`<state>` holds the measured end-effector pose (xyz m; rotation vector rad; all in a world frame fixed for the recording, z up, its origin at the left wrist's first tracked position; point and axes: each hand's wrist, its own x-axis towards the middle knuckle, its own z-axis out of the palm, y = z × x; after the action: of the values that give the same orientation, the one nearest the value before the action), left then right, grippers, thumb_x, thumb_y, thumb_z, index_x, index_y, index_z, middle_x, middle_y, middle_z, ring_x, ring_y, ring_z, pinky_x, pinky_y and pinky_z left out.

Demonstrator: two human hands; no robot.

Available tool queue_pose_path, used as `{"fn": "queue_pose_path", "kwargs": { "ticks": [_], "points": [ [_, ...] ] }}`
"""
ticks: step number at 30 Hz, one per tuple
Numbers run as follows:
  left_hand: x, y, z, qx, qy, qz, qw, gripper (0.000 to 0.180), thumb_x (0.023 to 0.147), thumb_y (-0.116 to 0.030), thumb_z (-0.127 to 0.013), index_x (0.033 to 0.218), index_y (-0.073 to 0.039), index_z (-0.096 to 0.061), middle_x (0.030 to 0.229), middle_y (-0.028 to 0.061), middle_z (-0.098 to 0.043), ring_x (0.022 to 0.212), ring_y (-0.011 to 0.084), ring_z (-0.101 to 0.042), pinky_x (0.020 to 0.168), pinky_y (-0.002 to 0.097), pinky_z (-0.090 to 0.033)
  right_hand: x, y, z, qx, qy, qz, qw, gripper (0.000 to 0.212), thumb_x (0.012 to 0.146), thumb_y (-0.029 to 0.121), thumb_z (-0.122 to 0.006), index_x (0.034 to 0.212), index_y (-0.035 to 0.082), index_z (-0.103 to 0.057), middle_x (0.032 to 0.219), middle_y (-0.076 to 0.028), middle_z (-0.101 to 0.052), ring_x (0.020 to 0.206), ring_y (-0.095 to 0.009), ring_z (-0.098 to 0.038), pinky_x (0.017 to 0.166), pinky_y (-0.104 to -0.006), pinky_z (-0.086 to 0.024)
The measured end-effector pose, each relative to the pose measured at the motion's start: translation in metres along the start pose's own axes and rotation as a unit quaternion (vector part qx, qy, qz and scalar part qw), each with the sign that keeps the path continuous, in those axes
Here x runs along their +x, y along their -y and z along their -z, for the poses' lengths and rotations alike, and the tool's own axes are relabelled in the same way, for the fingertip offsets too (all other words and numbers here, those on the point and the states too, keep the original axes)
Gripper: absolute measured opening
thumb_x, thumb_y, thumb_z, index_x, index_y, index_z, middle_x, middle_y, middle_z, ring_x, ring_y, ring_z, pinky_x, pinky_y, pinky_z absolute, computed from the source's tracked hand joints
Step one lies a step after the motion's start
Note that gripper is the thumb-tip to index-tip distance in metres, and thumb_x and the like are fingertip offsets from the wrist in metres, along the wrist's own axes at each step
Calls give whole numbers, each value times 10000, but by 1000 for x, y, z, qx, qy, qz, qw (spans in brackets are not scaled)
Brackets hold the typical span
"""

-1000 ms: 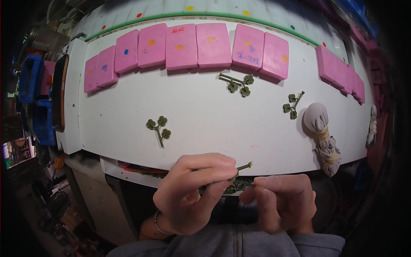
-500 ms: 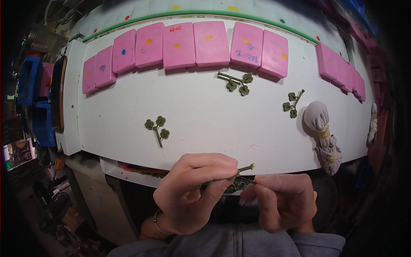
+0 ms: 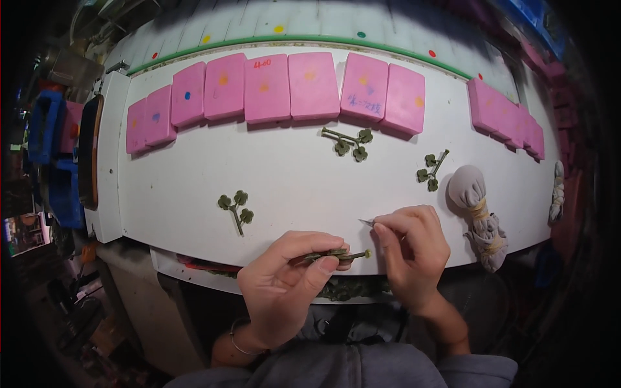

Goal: The person opens pink rectangular molds to remove small green clover-shaped items. They wipe the molds with a cloth and place the clover items into blue bins. The person also handles a bundle of clover items, separating them and placing them into the bins.

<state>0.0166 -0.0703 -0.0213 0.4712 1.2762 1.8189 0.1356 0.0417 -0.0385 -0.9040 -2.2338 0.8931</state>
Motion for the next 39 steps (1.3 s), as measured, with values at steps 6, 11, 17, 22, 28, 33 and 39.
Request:
{"fn": "queue_pose_path", "kwargs": {
  "ticks": [6,11,17,22,28,33,39],
  "points": [
    [2,-7,0,-8,-13,72,997,244,858,55,-555,1093,116,-536,975,135,-590,860,153,-612,787,249,-523,4,20,12,67,21,56,996,344,666,-64,-691,998,9,-642,854,-104,-579,677,-213,-537,545,-279,-437],
    [3,-7,0,-18,0,46,999,351,834,71,-584,1168,107,-483,992,123,-582,901,138,-596,807,244,-515,1,23,8,80,26,121,989,314,664,-73,-687,970,-32,-632,800,-112,-597,609,-221,-558,532,-281,-471],
    [9,-9,-2,-19,24,66,997,411,813,102,-592,1201,97,-454,995,122,-574,937,128,-573,835,236,-496,-2,22,6,48,13,165,985,308,665,-57,-689,967,-47,-627,793,-117,-603,588,-220,-554,528,-284,-472],
    [1,-8,8,76,-11,87,993,309,799,112,-597,1101,86,-539,988,110,-577,924,127,-577,796,221,-501,1,13,13,-36,13,125,991,318,665,-27,-700,975,-19,-628,829,-102,-578,669,-229,-535,550,-309,-456],
    [-20,6,20,211,-46,9,976,195,759,133,-600,937,56,-606,956,105,-590,838,118,-599,733,217,-499,-12,-3,8,-88,36,106,990,249,664,-27,-691,899,15,-622,813,-83,-539,710,-237,-520,560,-319,-436],
    [-36,12,22,300,-70,-43,950,221,717,118,-620,911,14,-608,900,100,-627,798,129,-613,680,224,-491,-33,-3,8,-73,47,110,990,281,662,15,-707,934,26,-637,856,-74,-567,745,-237,-529,591,-314,-438],
    [-43,10,22,437,-34,-82,895,231,708,56,-669,921,-5,-605,880,107,-649,776,224,-644,682,271,-504,-48,-20,-3,-93,46,256,961,288,664,75,-723,925,3,-624,877,-62,-578,775,-220,-530,595,-290,-432]
  ]
}}
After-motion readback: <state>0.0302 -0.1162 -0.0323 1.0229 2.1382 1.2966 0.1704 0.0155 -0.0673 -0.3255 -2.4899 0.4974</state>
